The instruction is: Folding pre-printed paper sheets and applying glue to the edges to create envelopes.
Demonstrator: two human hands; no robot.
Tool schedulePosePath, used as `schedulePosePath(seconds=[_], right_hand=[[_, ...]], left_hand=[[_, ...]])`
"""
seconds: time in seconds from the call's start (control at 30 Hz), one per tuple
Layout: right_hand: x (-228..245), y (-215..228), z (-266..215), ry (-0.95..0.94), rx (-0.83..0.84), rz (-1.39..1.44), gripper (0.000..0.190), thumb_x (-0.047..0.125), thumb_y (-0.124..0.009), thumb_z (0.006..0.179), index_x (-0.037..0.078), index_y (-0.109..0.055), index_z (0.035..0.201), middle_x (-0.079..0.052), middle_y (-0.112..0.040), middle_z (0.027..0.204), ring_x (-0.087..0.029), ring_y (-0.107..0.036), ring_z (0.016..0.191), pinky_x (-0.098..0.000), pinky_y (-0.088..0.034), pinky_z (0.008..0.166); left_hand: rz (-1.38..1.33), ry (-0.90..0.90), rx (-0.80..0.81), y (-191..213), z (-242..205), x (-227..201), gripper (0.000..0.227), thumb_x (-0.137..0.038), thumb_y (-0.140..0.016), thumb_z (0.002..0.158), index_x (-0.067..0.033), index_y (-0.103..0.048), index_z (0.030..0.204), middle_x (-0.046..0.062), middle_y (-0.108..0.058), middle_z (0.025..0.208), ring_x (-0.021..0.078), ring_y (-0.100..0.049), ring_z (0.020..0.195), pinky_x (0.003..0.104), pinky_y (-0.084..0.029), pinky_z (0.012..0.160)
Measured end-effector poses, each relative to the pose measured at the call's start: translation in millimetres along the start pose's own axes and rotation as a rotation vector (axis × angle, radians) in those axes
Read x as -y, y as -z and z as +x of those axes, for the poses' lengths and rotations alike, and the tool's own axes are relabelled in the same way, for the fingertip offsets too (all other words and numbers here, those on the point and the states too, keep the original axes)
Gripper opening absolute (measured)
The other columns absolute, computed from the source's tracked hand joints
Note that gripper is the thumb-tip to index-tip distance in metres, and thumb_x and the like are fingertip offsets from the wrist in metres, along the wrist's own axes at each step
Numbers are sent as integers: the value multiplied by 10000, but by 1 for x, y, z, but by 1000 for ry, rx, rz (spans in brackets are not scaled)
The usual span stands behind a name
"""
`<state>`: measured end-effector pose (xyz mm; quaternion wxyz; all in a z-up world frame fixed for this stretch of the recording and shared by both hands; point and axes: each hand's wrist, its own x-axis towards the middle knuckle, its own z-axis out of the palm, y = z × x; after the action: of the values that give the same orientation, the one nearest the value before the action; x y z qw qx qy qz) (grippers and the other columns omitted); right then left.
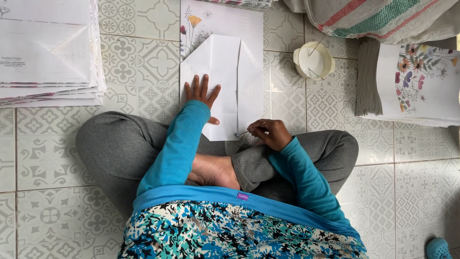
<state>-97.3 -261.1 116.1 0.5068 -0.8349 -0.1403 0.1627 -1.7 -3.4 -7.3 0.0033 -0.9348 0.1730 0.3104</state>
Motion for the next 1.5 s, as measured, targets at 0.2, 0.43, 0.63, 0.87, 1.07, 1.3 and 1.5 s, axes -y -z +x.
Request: schedulePosePath(seconds=[0.2,0.43,0.63,0.87,1.07,1.3,1.5], right_hand=[[2,-11,7,22,42,90,119,-7,-724,947,-106,-738,882,-222,-777,901,-267,-767,737,-372,-652,674],[7,-53,35,136,107,14,77,-27,-709,943,-101,-727,951,-238,-758,884,-317,-767,737,-405,-646,652],[9,-63,45,170,182,-15,101,-48,-663,964,-72,-724,1041,-250,-741,891,-361,-763,772,-437,-648,658],[-8,-17,22,96,197,-178,113,-32,-694,941,-36,-742,1043,-236,-745,905,-365,-768,809,-434,-645,679],[4,-33,29,100,201,-163,121,-35,-676,950,-24,-744,1049,-229,-745,921,-371,-761,831,-457,-638,706],[26,-61,42,239,246,-191,183,-63,-627,966,-4,-741,1096,-217,-735,921,-390,-747,855,-483,-621,698],[4,-28,21,196,254,-236,170,-61,-642,940,-8,-750,1060,-221,-745,907,-388,-752,834,-477,-613,689]], left_hand=[[-9,-13,-21,-5,4,2,1379,-816,-736,664,-330,123,1627,191,278,1651,499,235,1492,740,137,1147],[-17,-7,-25,-3,2,2,1393,-827,-750,643,-341,104,1630,176,270,1657,490,223,1499,742,135,1149],[13,1,-28,-5,2,1,1391,-833,-748,645,-355,118,1623,170,285,1651,489,233,1494,746,133,1149],[-13,-8,-27,-6,5,2,1392,-816,-759,652,-343,113,1628,182,279,1652,501,230,1492,757,133,1140],[10,0,-30,-7,7,1,1408,-833,-754,638,-345,123,1624,181,279,1651,504,237,1488,757,126,1141],[33,5,-11,-2,2,0,1403,-838,-747,643,-341,124,1624,187,276,1652,507,236,1488,761,121,1139],[11,1,0,-1,3,2,1389,-847,-738,646,-350,115,1623,180,261,1657,496,220,1496,752,115,1148]])
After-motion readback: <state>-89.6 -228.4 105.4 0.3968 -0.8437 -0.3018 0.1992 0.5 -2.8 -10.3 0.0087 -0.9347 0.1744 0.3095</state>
